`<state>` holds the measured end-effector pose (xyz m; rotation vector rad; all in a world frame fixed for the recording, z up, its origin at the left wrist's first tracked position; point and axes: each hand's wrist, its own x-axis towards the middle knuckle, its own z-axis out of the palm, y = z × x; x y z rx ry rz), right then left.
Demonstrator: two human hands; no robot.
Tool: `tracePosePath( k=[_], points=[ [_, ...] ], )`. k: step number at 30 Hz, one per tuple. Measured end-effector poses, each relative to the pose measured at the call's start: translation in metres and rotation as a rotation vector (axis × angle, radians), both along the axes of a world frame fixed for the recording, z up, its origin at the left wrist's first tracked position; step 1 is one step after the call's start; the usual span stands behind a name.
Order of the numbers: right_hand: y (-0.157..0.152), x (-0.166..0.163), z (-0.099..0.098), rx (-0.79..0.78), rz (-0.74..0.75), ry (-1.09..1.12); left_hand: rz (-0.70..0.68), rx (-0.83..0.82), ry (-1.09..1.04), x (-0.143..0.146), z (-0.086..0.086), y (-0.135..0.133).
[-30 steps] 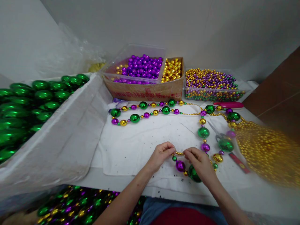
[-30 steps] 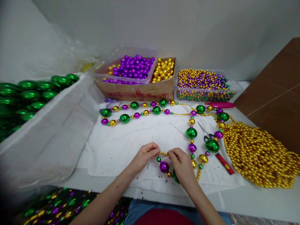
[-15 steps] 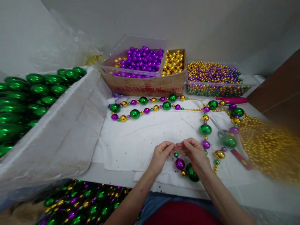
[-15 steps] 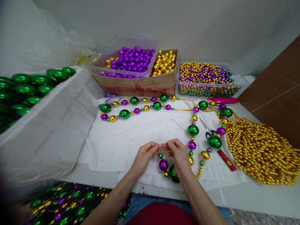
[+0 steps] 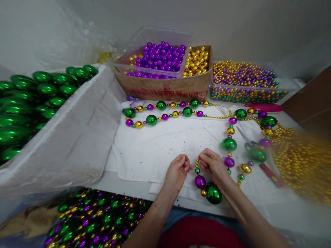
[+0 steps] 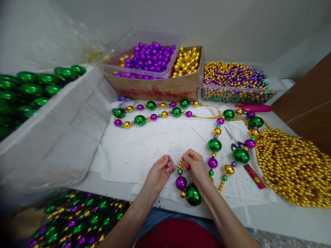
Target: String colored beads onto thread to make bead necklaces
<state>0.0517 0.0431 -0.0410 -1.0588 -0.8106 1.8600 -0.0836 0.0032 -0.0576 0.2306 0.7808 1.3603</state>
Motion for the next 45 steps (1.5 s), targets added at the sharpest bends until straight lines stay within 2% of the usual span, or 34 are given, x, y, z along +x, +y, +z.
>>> tracePosePath(
  k=[5,8,10,14,16,17,19,22,24,25,27,29,31,33,35,40,45],
  points=[
    [0.003,0.002,-0.001,0.039,0.010,-0.062,-0.007,0.032,0.010,0.005,-0.004,0.002],
    [0.003,0.005,-0.001,0.034,0.038,-0.082,-0.044,0.076,0.118,0.001,0.000,0.002],
    [0.002,0.010,-0.001,0.030,0.050,-0.095,-0.118,0.113,0.294,-0.009,0.008,0.003],
    [0.000,0.019,-0.003,0.029,0.024,-0.107,-0.300,0.183,0.815,-0.044,0.030,0.002],
    [-0.001,0.021,-0.004,0.028,0.006,-0.108,-0.372,0.189,0.937,-0.058,0.038,-0.001],
    [-0.001,0.021,-0.004,0.029,-0.002,-0.107,-0.393,0.178,0.906,-0.062,0.040,-0.003],
    [-0.001,0.020,-0.005,0.035,-0.013,-0.108,-0.380,0.148,0.652,-0.061,0.040,-0.007],
    [-0.002,0.018,-0.005,0.050,-0.021,-0.111,-0.277,0.149,0.125,-0.045,0.031,-0.009],
    [-0.003,0.017,-0.003,0.058,-0.017,-0.113,-0.193,0.142,-0.087,-0.029,0.024,-0.006],
    [-0.004,0.017,-0.002,0.062,-0.014,-0.114,-0.165,0.126,-0.122,-0.022,0.022,-0.003],
    [-0.006,0.017,0.000,0.073,-0.012,-0.119,-0.163,0.077,-0.063,-0.011,0.019,0.003],
    [-0.009,0.019,0.002,0.091,-0.016,-0.130,-0.230,0.043,0.142,-0.003,0.021,0.008],
    [-0.011,0.021,0.003,0.125,-0.027,-0.151,-0.314,0.064,0.379,0.002,0.023,0.012],
    [-0.012,0.023,0.004,0.175,-0.046,-0.185,-0.379,0.132,0.531,0.005,0.024,0.014],
    [-0.011,0.026,0.006,0.240,-0.077,-0.241,-0.408,0.180,0.605,0.008,0.024,0.016],
    [-0.003,0.030,0.015,0.380,-0.118,-0.390,-0.461,0.177,0.708,0.015,0.020,0.020],
    [0.004,0.032,0.016,0.329,-0.042,-0.432,-0.455,0.237,0.748,0.021,0.023,0.022]
  ],
)
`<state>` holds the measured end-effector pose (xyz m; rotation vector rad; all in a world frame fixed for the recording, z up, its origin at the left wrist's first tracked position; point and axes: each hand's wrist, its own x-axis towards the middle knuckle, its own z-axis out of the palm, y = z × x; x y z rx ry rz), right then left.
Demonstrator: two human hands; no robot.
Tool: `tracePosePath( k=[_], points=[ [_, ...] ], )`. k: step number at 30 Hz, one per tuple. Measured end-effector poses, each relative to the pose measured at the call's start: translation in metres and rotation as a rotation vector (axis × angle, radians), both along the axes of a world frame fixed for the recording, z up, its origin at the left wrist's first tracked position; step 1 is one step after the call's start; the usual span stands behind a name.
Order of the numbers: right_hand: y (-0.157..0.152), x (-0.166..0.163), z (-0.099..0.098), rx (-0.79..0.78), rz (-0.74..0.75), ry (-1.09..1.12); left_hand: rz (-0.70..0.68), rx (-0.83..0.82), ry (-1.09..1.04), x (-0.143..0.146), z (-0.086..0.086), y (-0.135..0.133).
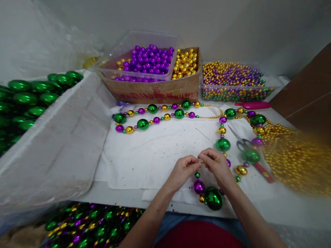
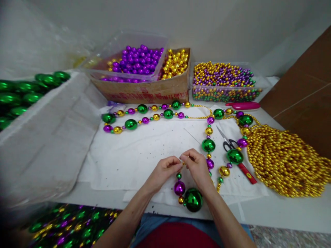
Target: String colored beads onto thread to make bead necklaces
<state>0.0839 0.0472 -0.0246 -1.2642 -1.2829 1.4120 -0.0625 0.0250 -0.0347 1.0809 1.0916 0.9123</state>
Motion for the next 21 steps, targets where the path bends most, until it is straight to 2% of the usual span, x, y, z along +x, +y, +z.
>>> tracePosePath(
  k=[4,6,8,10,11,13,16,18,21],
  points=[
    [-0.005,0.005,-0.003,-0.094,0.062,-0.016,-0.016,0.060,-0.008,0.001,0.004,0.001],
    [-0.013,0.008,0.000,-0.069,0.042,-0.065,-0.017,0.065,0.006,0.000,0.005,0.000],
    [-0.023,0.010,0.006,0.063,-0.089,-0.185,-0.006,0.057,0.007,0.000,0.006,0.000],
    [-0.033,0.011,0.013,0.272,-0.250,-0.324,0.005,0.040,-0.014,0.001,0.007,-0.001],
    [-0.037,0.010,0.015,0.360,-0.281,-0.372,0.005,0.036,-0.028,0.001,0.007,-0.001],
    [-0.040,0.007,0.017,0.401,-0.182,-0.392,-0.002,0.043,-0.046,0.002,0.007,0.000],
    [-0.034,0.002,0.014,0.225,0.055,-0.336,-0.011,0.080,-0.044,0.003,0.006,0.000],
    [-0.028,0.000,0.010,0.161,0.101,-0.359,-0.001,0.104,-0.020,0.002,0.005,0.001],
    [-0.024,-0.002,0.007,0.236,0.073,-0.496,0.035,0.146,0.049,0.002,0.005,0.000]
  ],
)
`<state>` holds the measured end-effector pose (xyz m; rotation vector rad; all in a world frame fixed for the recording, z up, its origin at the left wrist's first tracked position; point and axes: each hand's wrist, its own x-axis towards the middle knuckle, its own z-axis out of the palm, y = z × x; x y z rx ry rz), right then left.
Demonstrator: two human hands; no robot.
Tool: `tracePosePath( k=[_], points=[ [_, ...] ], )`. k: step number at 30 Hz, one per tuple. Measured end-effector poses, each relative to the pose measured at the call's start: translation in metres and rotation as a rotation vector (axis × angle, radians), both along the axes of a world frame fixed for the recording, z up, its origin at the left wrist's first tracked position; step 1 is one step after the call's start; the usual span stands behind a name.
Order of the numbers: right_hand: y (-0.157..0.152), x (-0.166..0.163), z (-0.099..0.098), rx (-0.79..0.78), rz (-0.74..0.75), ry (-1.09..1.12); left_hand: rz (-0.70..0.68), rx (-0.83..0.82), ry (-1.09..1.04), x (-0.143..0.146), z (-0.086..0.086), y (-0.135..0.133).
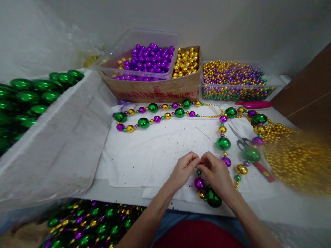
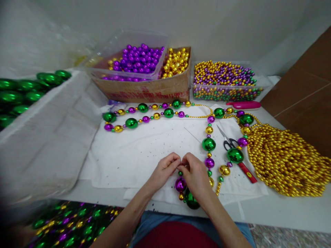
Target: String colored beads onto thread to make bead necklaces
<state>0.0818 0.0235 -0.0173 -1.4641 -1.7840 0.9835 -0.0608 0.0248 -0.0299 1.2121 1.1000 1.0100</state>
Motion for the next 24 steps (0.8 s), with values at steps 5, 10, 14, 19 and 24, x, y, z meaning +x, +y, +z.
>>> tracePosePath(
  k=[5,10,14,19,24],
  points=[
    [-0.006,-0.004,-0.004,0.147,-0.046,-0.107,0.081,0.108,0.107,0.003,0.000,-0.002],
    [-0.008,-0.006,-0.011,0.162,-0.085,-0.083,0.161,0.133,0.130,0.006,0.001,-0.002],
    [-0.006,-0.006,-0.009,0.109,-0.081,-0.054,0.168,0.161,0.192,0.007,0.000,-0.003],
    [-0.003,-0.003,-0.003,0.073,-0.044,-0.009,0.157,0.191,0.265,0.006,-0.002,-0.006],
    [-0.002,-0.004,0.000,0.037,-0.074,0.008,0.178,0.215,0.266,0.008,-0.001,-0.007]
  ],
)
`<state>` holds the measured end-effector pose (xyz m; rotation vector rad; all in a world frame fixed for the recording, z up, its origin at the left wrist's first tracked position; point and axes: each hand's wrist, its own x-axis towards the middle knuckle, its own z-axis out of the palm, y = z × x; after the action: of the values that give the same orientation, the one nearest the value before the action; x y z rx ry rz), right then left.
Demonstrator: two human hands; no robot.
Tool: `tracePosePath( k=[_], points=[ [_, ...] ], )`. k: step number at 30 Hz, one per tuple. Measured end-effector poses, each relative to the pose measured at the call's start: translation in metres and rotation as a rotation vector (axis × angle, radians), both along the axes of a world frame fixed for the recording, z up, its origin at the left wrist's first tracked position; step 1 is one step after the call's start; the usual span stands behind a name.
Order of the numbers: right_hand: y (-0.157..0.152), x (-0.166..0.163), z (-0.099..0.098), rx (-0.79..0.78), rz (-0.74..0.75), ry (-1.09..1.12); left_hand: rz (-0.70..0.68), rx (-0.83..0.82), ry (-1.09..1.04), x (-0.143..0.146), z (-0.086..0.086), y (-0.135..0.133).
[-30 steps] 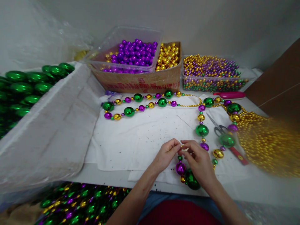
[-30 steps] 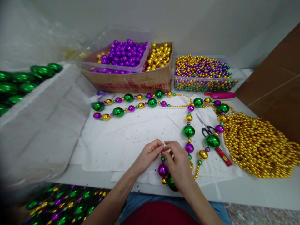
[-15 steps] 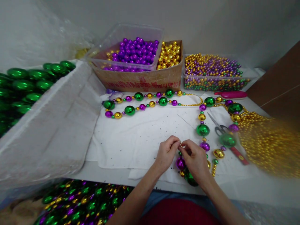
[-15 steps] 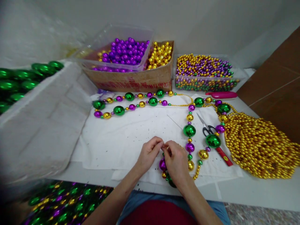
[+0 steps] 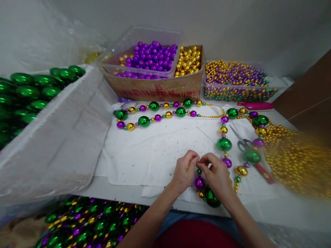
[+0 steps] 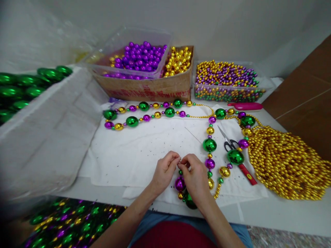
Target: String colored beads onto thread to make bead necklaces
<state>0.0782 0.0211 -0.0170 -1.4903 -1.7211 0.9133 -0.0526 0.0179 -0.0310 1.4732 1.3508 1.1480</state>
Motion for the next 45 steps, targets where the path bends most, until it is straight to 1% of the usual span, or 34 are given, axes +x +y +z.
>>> tracePosePath(
  k=[3,8,13,18,21,23,24,25,27,29,30,31,33,35,39,43,45],
  points=[
    [-0.001,-0.001,0.000,0.020,-0.006,-0.004,-0.005,0.010,0.031,0.001,0.000,0.000],
    [-0.003,0.000,-0.002,0.130,-0.008,-0.051,-0.016,0.034,0.076,0.004,-0.002,0.000],
    [-0.004,-0.002,-0.007,0.245,-0.025,-0.134,0.042,0.041,0.104,0.009,-0.003,0.002],
    [-0.008,-0.002,-0.013,0.347,-0.006,-0.241,0.072,0.002,0.152,0.013,0.002,0.001],
    [-0.010,0.000,-0.014,0.383,0.047,-0.325,0.093,-0.058,0.152,0.010,0.006,0.003],
    [-0.009,0.003,-0.012,0.342,0.115,-0.324,0.096,-0.124,0.085,0.004,0.008,0.005],
    [-0.007,0.006,-0.010,0.285,0.146,-0.273,0.072,-0.167,0.017,0.000,0.009,0.007],
    [-0.005,0.009,-0.008,0.178,0.175,-0.162,0.023,-0.214,-0.070,-0.004,0.010,0.008],
    [0.001,0.017,-0.004,-0.132,0.216,0.156,-0.131,-0.298,-0.251,-0.012,0.013,0.010],
    [0.006,0.025,-0.001,-0.420,0.235,0.432,-0.286,-0.330,-0.365,-0.018,0.016,0.010],
    [0.009,0.029,0.000,-0.511,0.236,0.515,-0.329,-0.325,-0.381,-0.019,0.017,0.010],
    [0.010,0.031,0.000,-0.558,0.226,0.561,-0.350,-0.311,-0.372,-0.020,0.018,0.009],
    [0.011,0.033,0.001,-0.591,0.186,0.623,-0.342,-0.271,-0.316,-0.019,0.019,0.007],
    [0.010,0.033,0.001,-0.601,0.134,0.675,-0.328,-0.191,-0.244,-0.017,0.018,0.004],
    [0.004,0.026,-0.001,-0.554,0.032,0.696,-0.313,0.010,-0.058,-0.008,0.018,-0.002],
    [-0.001,0.021,-0.008,-0.459,-0.037,0.657,-0.250,0.048,0.190,0.001,0.021,-0.006],
    [-0.003,0.020,-0.011,-0.411,-0.058,0.626,-0.204,0.070,0.275,0.004,0.023,-0.006]
  ],
)
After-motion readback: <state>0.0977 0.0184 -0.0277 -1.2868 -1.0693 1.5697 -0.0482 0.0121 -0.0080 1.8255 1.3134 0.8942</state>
